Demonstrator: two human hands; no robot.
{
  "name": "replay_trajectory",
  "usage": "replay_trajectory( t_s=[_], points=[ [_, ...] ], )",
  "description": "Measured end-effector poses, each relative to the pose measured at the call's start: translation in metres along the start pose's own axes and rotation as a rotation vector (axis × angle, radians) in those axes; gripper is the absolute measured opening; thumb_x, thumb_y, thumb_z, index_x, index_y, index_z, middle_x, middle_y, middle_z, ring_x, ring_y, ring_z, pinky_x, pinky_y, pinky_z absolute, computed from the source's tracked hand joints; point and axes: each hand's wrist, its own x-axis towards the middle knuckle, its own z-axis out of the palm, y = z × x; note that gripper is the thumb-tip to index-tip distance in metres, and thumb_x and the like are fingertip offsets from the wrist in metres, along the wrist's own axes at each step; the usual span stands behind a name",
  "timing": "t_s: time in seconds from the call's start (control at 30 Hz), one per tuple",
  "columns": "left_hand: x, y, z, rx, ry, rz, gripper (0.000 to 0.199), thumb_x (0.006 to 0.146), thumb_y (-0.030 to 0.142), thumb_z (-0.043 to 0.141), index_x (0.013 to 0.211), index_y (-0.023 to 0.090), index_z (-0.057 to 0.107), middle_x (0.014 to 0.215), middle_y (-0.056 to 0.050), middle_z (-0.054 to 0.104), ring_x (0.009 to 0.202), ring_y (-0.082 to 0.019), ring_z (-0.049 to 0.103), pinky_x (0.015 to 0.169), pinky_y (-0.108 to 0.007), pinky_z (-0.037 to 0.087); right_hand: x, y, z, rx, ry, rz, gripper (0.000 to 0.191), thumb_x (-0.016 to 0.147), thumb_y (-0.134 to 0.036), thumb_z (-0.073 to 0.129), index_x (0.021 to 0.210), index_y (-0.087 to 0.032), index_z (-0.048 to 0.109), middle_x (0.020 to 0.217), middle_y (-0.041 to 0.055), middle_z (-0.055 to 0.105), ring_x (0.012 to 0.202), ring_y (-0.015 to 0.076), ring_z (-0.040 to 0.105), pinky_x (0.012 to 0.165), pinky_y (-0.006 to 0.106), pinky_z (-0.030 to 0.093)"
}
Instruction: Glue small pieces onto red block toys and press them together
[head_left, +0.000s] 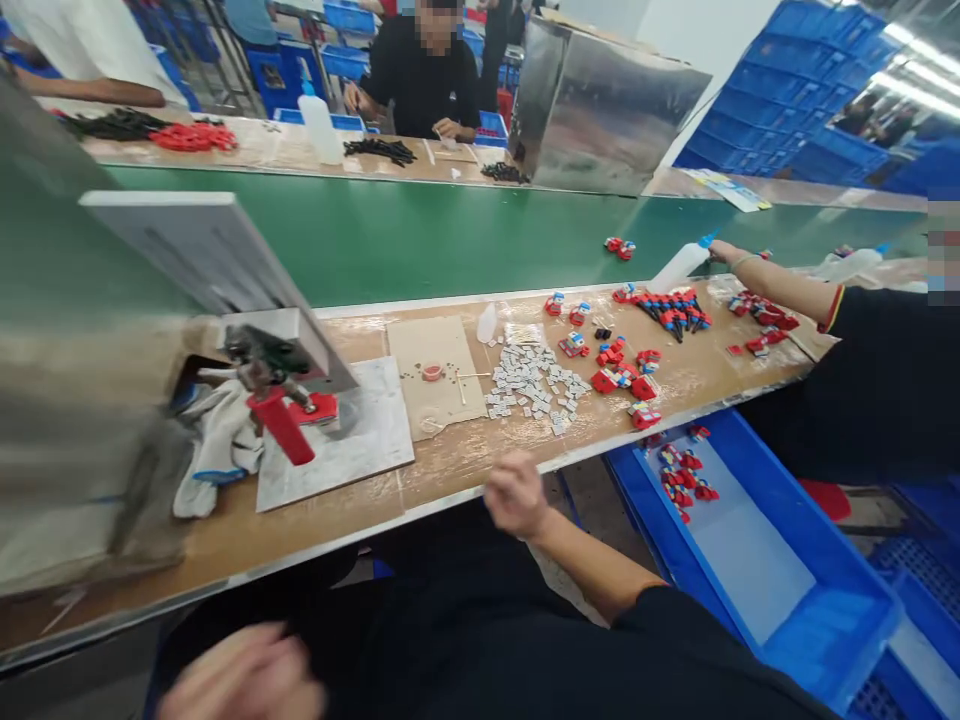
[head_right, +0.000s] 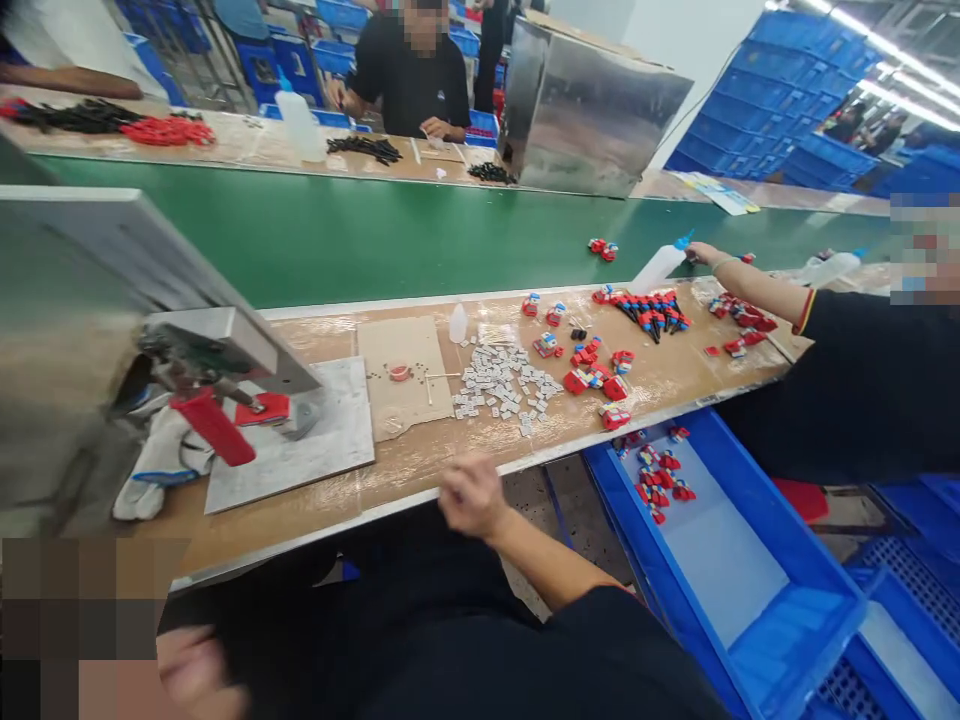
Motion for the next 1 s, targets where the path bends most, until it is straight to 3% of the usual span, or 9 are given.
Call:
replay_trajectory(
  t_s=[0.07,0.17,0.2,0.3,0.43,0.63,0.7,0.87,1.0],
  points=[
    [-0.008,0.008,0.005,-0.372,0.082,0.349,0.03,0.111,0.036,0.053,0.113,0.014,0.074,0.103,-0.008,0.074,0.091,-0.02,0.074,0.084,-0.035,0.068,-0.004,0.04,-0.033,-0.165,0.036,0.274,0.049,0.1,-0.041,0.057,0.141,-0.015,0.063,0.138,0.0243,0.064,0.136,0.0393,0.057,0.11,0.063,0.05],
    [-0.004,0.026,0.008,-1.169,0.12,1.049,0.03,0.11,0.02,0.048,0.094,0.019,0.073,0.088,-0.007,0.076,0.082,-0.017,0.076,0.08,-0.028,0.066,0.008,0.082,-0.061,-0.415,-0.147,0.735,0.089,0.095,-0.064,0.062,0.166,-0.014,0.04,0.172,0.026,0.035,0.16,0.0481,0.03,0.123,0.07,0.036],
    [0.001,0.033,0.007,-1.315,0.089,1.193,0.028,0.109,0.018,0.048,0.097,0.019,0.073,0.09,-0.007,0.077,0.082,-0.018,0.077,0.078,-0.029,0.065,0.014,0.09,-0.063,-0.45,-0.225,0.823,0.094,0.094,-0.068,0.062,0.168,-0.015,0.036,0.177,0.0246,0.03,0.164,0.0475,0.026,0.126,0.068,0.033],
    [0.014,0.049,0.002,-1.373,-0.041,1.353,0.022,0.106,0.014,0.05,0.102,0.019,0.071,0.094,-0.008,0.078,0.08,-0.019,0.076,0.074,-0.03,0.064,0.035,0.102,-0.055,-0.436,-0.332,0.874,0.099,0.097,-0.073,0.056,0.171,-0.012,0.031,0.18,0.0254,0.024,0.168,0.0445,0.021,0.132,0.062,0.025],
    [0.018,0.05,0.003,-1.376,-0.158,1.346,0.019,0.105,0.015,0.053,0.105,0.02,0.071,0.095,-0.008,0.078,0.082,-0.02,0.078,0.074,-0.03,0.065,0.072,0.103,-0.031,-0.34,-0.34,0.796,0.098,0.101,-0.075,0.049,0.173,-0.011,0.028,0.181,0.0252,0.023,0.17,0.0424,0.02,0.134,0.059,0.023],
    [0.015,0.036,0.018,-1.424,-0.188,1.201,0.017,0.106,0.017,0.055,0.105,0.022,0.071,0.092,-0.006,0.077,0.079,-0.018,0.079,0.073,-0.027,0.067,0.12,0.108,-0.012,-0.242,-0.33,0.606,0.079,0.11,-0.065,0.037,0.171,-0.015,0.034,0.181,0.0191,0.028,0.17,0.0353,0.023,0.136,0.054,0.024],
    [0.012,0.031,0.022,-1.449,-0.198,1.138,0.016,0.106,0.017,0.056,0.105,0.022,0.072,0.092,-0.005,0.077,0.079,-0.019,0.079,0.073,-0.026,0.067,0.117,0.116,-0.019,-0.269,-0.278,0.603,0.075,0.111,-0.062,0.035,0.171,-0.018,0.036,0.181,0.017,0.031,0.169,0.0341,0.026,0.136,0.053,0.024],
    [0.004,0.02,0.026,-1.509,-0.265,1.036,0.016,0.105,0.016,0.058,0.102,0.024,0.073,0.09,-0.005,0.078,0.077,-0.018,0.079,0.071,-0.024,0.067,0.095,0.132,-0.034,-0.418,-0.231,0.863,0.074,0.111,-0.06,0.036,0.167,-0.013,0.042,0.175,0.0231,0.038,0.163,0.0396,0.033,0.133,0.058,0.025],
    [0.001,0.015,0.024,-1.518,-0.302,1.079,0.018,0.104,0.016,0.058,0.101,0.024,0.074,0.087,-0.004,0.077,0.073,-0.018,0.078,0.066,-0.025,0.066,0.095,0.128,-0.028,-0.39,-0.258,0.791,0.071,0.111,-0.059,0.038,0.166,-0.015,0.045,0.174,0.0224,0.04,0.161,0.0385,0.036,0.133,0.058,0.026]
  ],
)
